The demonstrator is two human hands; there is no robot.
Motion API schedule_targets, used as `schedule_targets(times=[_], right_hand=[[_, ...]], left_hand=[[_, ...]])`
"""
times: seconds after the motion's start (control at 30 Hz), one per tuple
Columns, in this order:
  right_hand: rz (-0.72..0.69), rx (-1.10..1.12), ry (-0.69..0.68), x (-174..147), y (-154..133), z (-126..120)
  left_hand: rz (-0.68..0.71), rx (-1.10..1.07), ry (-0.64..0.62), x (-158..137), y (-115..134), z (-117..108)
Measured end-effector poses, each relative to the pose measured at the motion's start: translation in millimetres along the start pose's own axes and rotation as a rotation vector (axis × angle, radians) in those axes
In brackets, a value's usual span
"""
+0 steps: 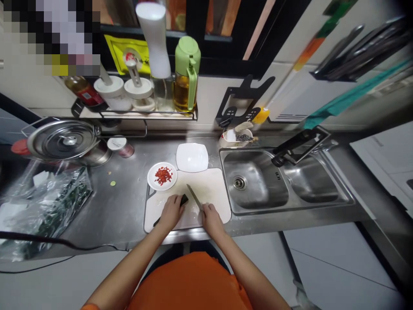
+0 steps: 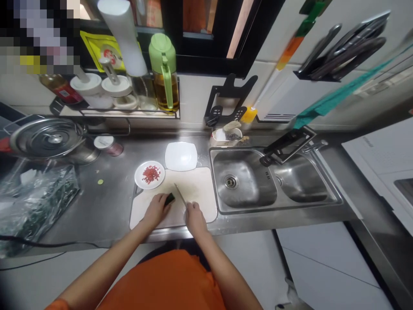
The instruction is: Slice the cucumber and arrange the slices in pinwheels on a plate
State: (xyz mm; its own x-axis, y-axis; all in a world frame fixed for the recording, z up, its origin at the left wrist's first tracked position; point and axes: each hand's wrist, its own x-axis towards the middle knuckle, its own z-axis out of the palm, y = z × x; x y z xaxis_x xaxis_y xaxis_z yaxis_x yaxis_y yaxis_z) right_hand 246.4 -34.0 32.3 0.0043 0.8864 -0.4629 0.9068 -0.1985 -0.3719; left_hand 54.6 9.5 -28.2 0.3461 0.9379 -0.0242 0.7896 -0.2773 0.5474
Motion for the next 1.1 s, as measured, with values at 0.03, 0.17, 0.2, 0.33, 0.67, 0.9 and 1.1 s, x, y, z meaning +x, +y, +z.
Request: schedule_targets(times=[0.03, 0.17, 0.2, 0.33, 0.67, 0.9, 1.1], right_hand=[[-0.001, -0.016, -0.023, 0.7, -0.6, -4.4], [-0.031, -0.088, -0.095, 3.5, 2.7, -20.8], [-0.036, -0.108, -0.109, 4.4, 4.6, -23.8], [-0.080, -0.171, -0.162, 9.7, 12.2, -31.4], [-0.138, -0.269, -0.283, 17.1, 12.1, -29.6], [-0.139, -0.265, -0.296, 18.9, 13.5, -33.7], [-0.130, -0.269, -0.342, 6.0, 13.1, -45.9]], left_hand=[[-0.003, -0.002, 0.019, 0.1, 0.2, 1.7], [-0.012, -0.049, 0.062, 0.2, 10.5, 12.1], [-0.010, -0.064, 0.060, -0.1, 15.3, 15.1], [-0.029, -0.105, 0.020, -3.1, 34.2, 23.9], [0.003, -0.115, 0.096, -6.6, 38.8, 30.3], [0.048, -0.149, 0.097, -6.3, 37.7, 33.1], [0.025, -0.135, 0.114, -9.2, 36.8, 29.6]])
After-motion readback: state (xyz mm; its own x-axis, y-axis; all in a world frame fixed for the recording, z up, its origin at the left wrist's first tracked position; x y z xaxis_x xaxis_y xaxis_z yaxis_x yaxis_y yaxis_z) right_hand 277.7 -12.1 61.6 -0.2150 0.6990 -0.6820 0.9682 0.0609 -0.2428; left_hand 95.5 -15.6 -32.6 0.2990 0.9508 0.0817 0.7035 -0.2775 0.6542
